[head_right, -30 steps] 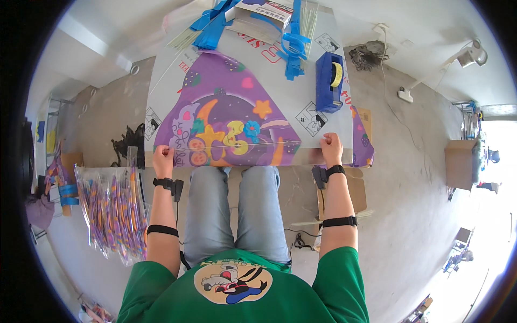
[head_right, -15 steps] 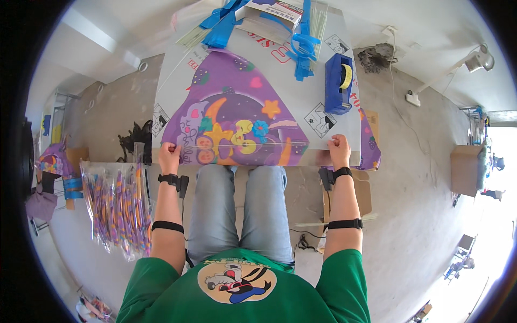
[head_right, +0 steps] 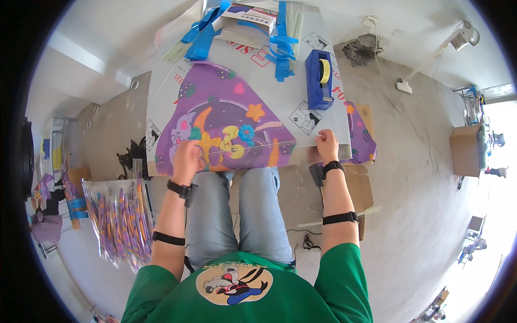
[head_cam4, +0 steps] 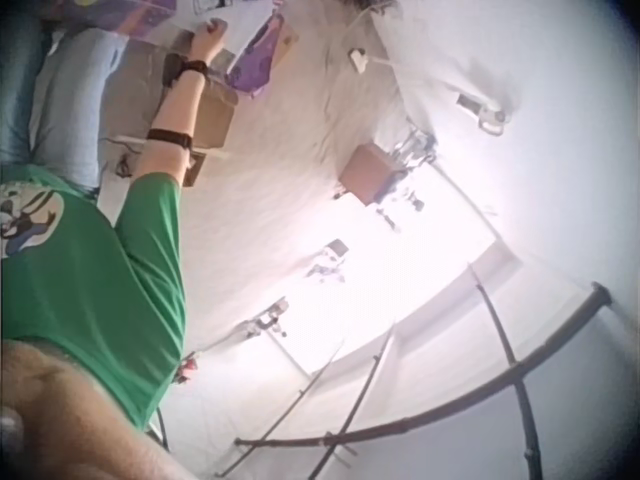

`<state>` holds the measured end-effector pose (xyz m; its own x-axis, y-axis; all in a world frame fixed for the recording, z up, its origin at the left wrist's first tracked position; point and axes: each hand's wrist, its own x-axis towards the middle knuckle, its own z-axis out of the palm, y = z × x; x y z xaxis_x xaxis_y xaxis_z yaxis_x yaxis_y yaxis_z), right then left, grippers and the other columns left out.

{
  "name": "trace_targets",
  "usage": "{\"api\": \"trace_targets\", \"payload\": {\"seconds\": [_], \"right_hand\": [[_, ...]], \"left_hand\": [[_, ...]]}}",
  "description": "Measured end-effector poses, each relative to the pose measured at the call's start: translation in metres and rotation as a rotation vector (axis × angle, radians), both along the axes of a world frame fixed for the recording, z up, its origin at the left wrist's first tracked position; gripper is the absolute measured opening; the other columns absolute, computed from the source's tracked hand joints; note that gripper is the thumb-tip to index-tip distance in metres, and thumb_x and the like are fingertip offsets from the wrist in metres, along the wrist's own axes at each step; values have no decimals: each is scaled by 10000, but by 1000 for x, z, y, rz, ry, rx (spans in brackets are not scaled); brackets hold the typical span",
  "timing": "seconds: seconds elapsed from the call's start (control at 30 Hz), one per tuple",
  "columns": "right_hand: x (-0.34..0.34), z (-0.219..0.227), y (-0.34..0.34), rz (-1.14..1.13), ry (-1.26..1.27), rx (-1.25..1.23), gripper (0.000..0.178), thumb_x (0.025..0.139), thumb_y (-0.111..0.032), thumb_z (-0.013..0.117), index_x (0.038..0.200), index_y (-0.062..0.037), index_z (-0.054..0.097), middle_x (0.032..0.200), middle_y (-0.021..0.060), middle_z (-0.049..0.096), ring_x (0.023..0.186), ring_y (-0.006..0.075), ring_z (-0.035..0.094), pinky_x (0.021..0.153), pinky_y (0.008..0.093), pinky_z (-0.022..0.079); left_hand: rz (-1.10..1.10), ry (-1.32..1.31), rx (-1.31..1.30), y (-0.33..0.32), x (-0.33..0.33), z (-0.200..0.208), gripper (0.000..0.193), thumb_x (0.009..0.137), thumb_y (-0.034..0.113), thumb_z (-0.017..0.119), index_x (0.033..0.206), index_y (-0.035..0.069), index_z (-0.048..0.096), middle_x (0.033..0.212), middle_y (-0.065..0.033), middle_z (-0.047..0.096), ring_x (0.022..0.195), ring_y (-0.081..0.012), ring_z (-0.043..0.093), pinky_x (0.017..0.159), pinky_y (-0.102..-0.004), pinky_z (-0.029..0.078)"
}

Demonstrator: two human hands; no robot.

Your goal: Assembling a purple plastic kite by inserting fiberglass rods and securing them with tape.

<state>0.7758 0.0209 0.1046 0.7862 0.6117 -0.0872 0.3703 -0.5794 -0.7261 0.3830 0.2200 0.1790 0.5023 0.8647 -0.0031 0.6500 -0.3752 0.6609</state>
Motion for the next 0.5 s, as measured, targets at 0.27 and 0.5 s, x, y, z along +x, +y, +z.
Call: {"api": "trace_targets", "payload": {"seconds": [0.27,0.5], "right_hand": [[-13,2,14,25,10,-18,200,720,-127,637,909,-70,606,694,61,621,684,220,612,645,334,481],[-16,7,15,19,6,-21,187,733,-133,623,908,-69,601,715,77,633,710,243,623,651,347,480]], "left_hand": [[-749,259,123,-47,90,-21,542,895,307,529,1346,41,389,1422,-154,345,1322,-334,310,1071,-435,284],[-974,381,173,-49,136,-32,624,926,413,428,1427,83,257,1495,-89,227,1386,-247,192,1124,-410,182]]}}
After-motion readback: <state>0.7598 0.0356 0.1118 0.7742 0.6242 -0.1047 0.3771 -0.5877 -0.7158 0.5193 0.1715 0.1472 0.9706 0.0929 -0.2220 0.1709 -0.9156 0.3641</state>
